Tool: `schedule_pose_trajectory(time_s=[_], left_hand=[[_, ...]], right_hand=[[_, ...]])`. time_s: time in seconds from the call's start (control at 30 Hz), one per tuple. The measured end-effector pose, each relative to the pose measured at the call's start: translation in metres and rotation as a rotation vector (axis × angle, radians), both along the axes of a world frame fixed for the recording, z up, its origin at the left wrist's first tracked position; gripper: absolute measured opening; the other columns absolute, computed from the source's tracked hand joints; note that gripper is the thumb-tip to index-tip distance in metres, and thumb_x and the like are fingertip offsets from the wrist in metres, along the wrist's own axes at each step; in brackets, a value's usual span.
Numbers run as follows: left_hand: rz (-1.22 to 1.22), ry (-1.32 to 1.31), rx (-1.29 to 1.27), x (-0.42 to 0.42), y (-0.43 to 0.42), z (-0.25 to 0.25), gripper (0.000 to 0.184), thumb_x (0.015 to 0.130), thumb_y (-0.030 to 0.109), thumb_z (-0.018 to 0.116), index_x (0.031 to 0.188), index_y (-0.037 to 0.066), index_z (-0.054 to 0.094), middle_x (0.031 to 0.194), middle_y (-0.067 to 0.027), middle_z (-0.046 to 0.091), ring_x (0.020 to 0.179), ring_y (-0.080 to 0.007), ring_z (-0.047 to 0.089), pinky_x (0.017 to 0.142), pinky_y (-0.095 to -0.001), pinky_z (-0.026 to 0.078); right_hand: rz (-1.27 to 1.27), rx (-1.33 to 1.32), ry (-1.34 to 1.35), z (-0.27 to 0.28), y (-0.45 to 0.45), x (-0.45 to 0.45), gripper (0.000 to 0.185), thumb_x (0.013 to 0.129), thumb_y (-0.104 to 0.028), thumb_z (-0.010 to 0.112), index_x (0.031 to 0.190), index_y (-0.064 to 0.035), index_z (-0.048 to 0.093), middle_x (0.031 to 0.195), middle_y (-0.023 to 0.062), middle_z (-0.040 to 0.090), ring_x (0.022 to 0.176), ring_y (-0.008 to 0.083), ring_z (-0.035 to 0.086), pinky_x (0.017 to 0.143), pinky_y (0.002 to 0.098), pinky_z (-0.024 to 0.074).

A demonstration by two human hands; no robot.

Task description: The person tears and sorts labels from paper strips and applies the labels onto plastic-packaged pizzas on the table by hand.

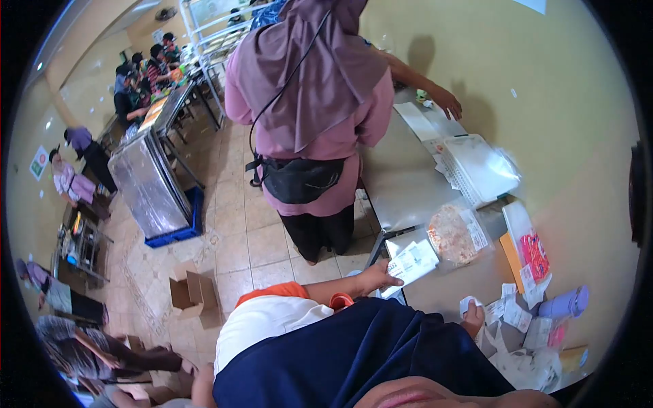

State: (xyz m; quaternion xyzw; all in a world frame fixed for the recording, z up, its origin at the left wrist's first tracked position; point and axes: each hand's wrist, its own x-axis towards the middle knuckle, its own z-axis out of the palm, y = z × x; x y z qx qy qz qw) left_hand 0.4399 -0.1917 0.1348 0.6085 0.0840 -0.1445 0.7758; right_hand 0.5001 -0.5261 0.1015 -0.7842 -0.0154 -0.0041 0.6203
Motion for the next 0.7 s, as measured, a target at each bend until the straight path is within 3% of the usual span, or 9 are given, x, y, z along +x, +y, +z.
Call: schedule_pose_trajectory(time_s=[0.03,0.07,0.1,0.2,0.3,0.4,0.53,0.63,0.7], left_hand=[[0.008,0.021,-0.224,0.000,0.000,-0.003,0.058,0.073,0.007,0.071,0.120,-0.001,0.039,0.111,-0.0069,0.055,0.101,-0.0163,0.053,0.089,-0.0282,0.041],[0.001,0.019,-0.272,0.001,-0.001,0.001,0.054,0.073,0.008,0.071,0.117,-0.001,0.042,0.110,-0.0064,0.056,0.100,-0.0154,0.053,0.089,-0.0276,0.040],[-0.004,0.019,-0.320,0.002,-0.005,0.009,0.049,0.073,0.009,0.071,0.114,-0.001,0.046,0.109,-0.0059,0.057,0.098,-0.0145,0.054,0.088,-0.0270,0.040],[-0.051,0.013,-0.246,0.014,-0.022,0.032,0.050,0.071,0.012,0.074,0.111,-0.001,0.047,0.104,-0.0066,0.056,0.097,-0.0142,0.052,0.086,-0.0259,0.040],[-0.153,0.006,0.039,0.027,-0.038,0.055,0.056,0.068,0.016,0.076,0.110,-0.001,0.043,0.097,-0.0090,0.055,0.096,-0.0160,0.052,0.083,-0.0269,0.041],[-0.299,-0.186,0.380,0.027,-0.059,0.081,0.048,0.072,0.013,0.074,0.105,-0.002,0.041,0.097,-0.0068,0.054,0.093,-0.0132,0.051,0.082,-0.0265,0.042],[-0.294,-0.541,0.917,0.022,-0.068,0.084,0.047,0.068,0.020,0.075,0.099,0.003,0.043,0.092,-0.0155,0.054,0.092,-0.0295,0.054,0.078,-0.0360,0.045],[-0.265,-0.632,0.969,0.022,-0.068,0.077,0.047,0.065,0.021,0.076,0.097,0.004,0.045,0.092,-0.0175,0.053,0.093,-0.0366,0.052,0.077,-0.0414,0.044],[-0.300,-0.667,1.001,0.026,-0.067,0.073,0.047,0.065,0.020,0.075,0.097,0.004,0.045,0.092,-0.0165,0.053,0.093,-0.0359,0.052,0.079,-0.0414,0.043]], right_hand=[[-0.046,0.338,0.094,-0.002,0.008,0.003,0.032,0.091,-0.020,0.047,0.111,0.0036,0.053,0.098,0.0212,0.058,0.087,0.0288,0.058,0.077,0.0382,0.0461],[-0.093,0.680,0.184,0.000,0.016,0.005,0.033,0.090,-0.020,0.047,0.115,0.0023,0.052,0.099,0.0207,0.058,0.087,0.0282,0.058,0.078,0.0384,0.0467],[-0.030,0.710,0.239,0.009,0.017,0.002,0.044,0.092,-0.025,0.044,0.126,0.0026,0.038,0.107,0.0191,0.054,0.092,0.0290,0.056,0.082,0.0386,0.0461],[0.038,1.013,0.397,0.052,0.029,-0.006,0.047,0.092,-0.028,0.043,0.127,0.0033,0.037,0.111,0.0190,0.053,0.098,0.0288,0.055,0.086,0.0392,0.0435],[0.189,0.910,0.433,0.040,0.024,-0.003,0.049,0.093,-0.033,0.042,0.126,0.0019,0.038,0.118,0.0178,0.050,0.105,0.0282,0.052,0.089,0.0400,0.0415],[0.272,0.970,0.265,0.058,0.043,-0.013,0.048,0.093,-0.035,0.041,0.125,0.0010,0.039,0.110,0.0136,0.055,0.100,0.0253,0.053,0.087,0.0388,0.0418],[0.092,0.529,0.154,0.045,0.032,-0.026,0.041,0.090,-0.026,0.052,0.119,0.0011,0.045,0.101,0.0093,0.059,0.091,0.0207,0.057,0.080,0.0327,0.0449],[0.134,0.595,0.149,0.048,0.025,-0.035,0.036,0.087,-0.020,0.057,0.114,0.0030,0.051,0.102,0.0085,0.058,0.092,0.0179,0.056,0.080,0.0292,0.0431],[0.168,0.565,0.153,0.055,0.024,-0.034,0.033,0.086,-0.017,0.058,0.110,0.0039,0.053,0.099,0.0079,0.059,0.090,0.0165,0.055,0.080,0.0287,0.0423]])
